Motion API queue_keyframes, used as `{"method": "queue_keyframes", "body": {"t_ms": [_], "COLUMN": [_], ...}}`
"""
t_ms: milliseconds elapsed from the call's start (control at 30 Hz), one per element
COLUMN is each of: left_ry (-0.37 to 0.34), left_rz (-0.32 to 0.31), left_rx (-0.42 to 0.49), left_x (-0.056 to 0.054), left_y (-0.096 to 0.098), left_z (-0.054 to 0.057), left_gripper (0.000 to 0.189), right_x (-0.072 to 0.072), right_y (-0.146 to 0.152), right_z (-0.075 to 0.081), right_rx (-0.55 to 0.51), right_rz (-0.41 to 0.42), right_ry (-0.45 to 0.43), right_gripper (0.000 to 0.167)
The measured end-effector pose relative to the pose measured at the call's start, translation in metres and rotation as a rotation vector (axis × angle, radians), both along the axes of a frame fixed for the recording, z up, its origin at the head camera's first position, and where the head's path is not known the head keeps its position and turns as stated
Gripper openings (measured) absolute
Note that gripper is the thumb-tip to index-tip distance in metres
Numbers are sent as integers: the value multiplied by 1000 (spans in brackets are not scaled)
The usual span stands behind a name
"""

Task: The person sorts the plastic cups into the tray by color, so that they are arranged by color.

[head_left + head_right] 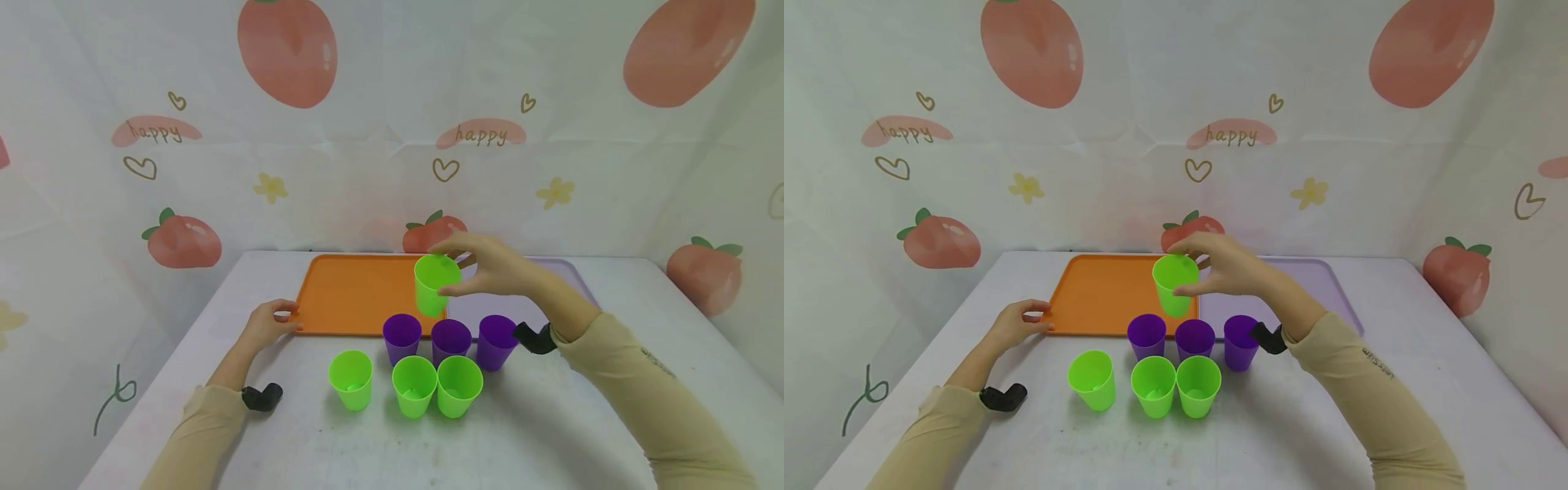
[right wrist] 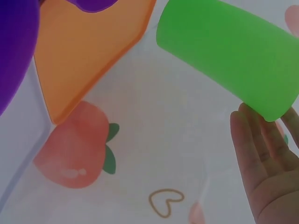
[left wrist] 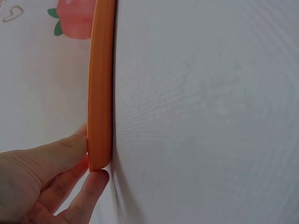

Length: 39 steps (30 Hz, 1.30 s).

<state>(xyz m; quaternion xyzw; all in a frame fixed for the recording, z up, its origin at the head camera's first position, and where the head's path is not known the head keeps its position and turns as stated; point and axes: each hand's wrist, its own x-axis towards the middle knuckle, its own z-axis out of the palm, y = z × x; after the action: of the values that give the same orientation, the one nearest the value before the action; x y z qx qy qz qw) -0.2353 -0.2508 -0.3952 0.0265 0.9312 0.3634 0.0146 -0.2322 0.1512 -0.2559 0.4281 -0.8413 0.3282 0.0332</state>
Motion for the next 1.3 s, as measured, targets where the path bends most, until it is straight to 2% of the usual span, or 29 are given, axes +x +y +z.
{"method": "queue_keyframes", "body": {"t_ms": [267, 533, 767, 1300], "left_ry": [-9, -3, 9, 18], "left_rz": [3, 3, -1, -3], "left_rx": [12, 2, 0, -3], "left_x": [-2, -2, -1, -1], "left_y": [-1, -1, -1, 0], "left_z": [-2, -2, -2, -1], "left_gripper": [45, 45, 44, 44], "right_x": [-8, -22, -32, -48], "right_y": [-19, -43, -63, -108], "right_z": [0, -4, -7, -17], "right_rx": [2, 8, -20, -1], "right_rz": [-4, 31, 52, 60], "right_ry": [-24, -17, -57, -101], "right_gripper": [54, 52, 51, 51]}}
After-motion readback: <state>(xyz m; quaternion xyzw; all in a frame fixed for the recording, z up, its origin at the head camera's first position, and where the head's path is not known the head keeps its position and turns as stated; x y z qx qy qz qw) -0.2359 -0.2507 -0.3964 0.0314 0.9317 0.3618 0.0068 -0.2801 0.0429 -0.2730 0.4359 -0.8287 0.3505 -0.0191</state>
